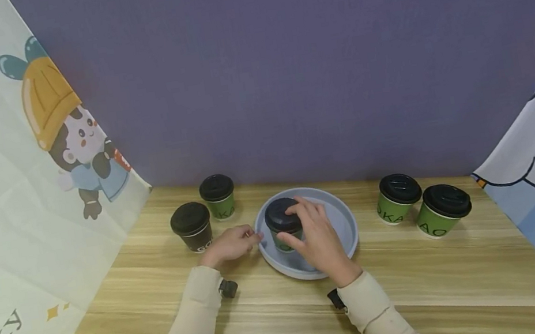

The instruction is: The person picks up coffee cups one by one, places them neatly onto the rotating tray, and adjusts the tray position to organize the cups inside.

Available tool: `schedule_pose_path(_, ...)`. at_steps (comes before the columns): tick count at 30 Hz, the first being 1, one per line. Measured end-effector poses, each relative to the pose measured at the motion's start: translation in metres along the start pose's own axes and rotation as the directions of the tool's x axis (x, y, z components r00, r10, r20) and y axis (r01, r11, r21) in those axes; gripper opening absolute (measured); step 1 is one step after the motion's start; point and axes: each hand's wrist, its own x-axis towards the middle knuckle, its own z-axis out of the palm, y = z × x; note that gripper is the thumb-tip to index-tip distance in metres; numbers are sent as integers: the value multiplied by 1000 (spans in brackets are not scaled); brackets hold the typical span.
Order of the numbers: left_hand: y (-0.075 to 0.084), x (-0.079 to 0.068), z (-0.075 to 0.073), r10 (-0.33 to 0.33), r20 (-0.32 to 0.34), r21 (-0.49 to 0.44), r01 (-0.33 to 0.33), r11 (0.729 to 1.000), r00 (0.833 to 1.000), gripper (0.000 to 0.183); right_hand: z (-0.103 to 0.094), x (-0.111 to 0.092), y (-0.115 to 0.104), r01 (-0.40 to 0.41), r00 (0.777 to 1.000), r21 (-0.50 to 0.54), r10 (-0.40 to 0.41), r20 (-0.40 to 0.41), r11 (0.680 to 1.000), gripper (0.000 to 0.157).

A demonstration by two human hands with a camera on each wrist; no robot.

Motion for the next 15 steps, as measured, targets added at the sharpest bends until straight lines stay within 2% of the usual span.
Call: schedule_pose_path(15,-2,5,3,-6,-11,14,6,1000,1000,36,-5,-1,1,-18,995,26,15,103,1000,54)
